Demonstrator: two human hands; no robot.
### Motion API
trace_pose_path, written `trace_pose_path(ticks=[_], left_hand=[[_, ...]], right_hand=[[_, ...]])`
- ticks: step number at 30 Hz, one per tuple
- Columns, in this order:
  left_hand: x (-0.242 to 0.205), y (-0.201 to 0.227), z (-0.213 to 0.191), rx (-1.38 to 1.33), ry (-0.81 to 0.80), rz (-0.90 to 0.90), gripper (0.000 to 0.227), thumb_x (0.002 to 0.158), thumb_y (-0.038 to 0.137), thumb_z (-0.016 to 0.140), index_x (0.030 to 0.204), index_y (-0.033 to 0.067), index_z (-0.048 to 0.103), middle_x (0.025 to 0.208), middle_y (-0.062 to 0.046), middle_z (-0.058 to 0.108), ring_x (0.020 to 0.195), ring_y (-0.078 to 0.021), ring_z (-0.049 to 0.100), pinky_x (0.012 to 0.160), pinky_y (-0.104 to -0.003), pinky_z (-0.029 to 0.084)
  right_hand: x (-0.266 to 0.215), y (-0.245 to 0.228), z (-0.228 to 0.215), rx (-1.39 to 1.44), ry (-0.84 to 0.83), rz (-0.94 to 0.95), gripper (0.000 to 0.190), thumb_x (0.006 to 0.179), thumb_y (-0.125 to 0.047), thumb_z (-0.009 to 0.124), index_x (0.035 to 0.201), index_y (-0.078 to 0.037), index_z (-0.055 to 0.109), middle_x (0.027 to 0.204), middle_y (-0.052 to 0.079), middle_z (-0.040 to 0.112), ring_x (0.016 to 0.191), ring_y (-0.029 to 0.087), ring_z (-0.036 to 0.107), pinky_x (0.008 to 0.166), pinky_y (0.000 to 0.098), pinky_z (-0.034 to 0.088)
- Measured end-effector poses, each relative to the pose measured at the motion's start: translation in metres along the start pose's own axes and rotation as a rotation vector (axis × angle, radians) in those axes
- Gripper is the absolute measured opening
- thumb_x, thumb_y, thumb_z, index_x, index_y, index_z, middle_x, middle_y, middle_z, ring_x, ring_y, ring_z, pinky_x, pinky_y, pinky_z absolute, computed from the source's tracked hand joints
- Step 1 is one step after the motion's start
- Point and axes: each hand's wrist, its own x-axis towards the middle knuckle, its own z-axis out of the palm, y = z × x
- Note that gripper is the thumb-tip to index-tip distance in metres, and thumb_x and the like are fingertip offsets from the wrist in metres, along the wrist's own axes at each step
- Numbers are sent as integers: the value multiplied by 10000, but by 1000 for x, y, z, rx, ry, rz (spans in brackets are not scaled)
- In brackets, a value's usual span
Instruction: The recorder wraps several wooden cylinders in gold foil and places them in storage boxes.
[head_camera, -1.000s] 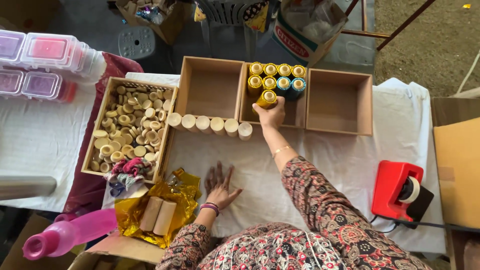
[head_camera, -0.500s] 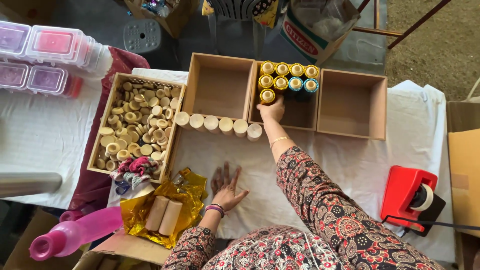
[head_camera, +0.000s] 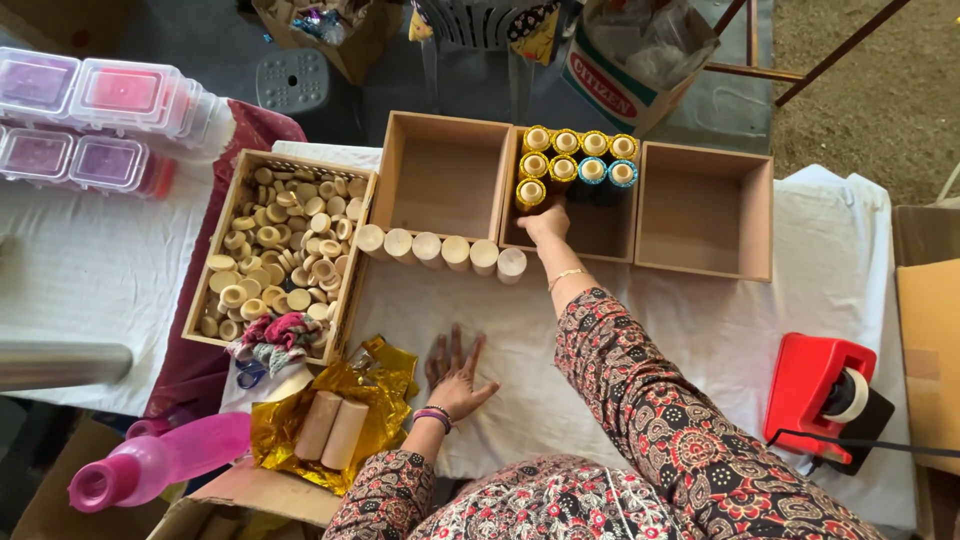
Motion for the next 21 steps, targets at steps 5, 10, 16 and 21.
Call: trace_pose_path(ticks=[5,10,16,21], left_hand=[[-2,3,-5,-3,4,-2,1012,846,687,614,1638,406,52,1708,-103,-219,1570,-414,-135,1211,-606,7],[-1,1,-1,16,4,-6,1029,834,661,637,1638,401,50,1704,-106,-212,1570,-411,-124,1213,-597,7],[0,-2,3,9,22,-12,1041,828,649,656,1638,398,52,1710,-105,-205,1568,-415,-131,1209,-605,-2],[-2,4,-3,-7,14,-16,1068,801,622,687,1638,412,57,1715,-93,-197,1573,-400,-134,1213,-605,2]], right_hand=[[-29,-20,-25,-49,16,-139,736,661,-227,919,1303,-64,599,1182,219,718,1131,376,688,962,418,556],[-57,-50,-41,-212,2,-69,686,740,-278,877,1310,-60,563,1147,238,706,1085,425,674,929,476,546],[-45,-30,-42,-259,5,-96,739,678,-257,921,1280,-55,543,1127,242,707,1063,414,683,903,469,560],[-93,-20,-95,346,71,-423,569,785,-137,789,1269,-51,505,950,120,658,828,287,730,763,420,603]])
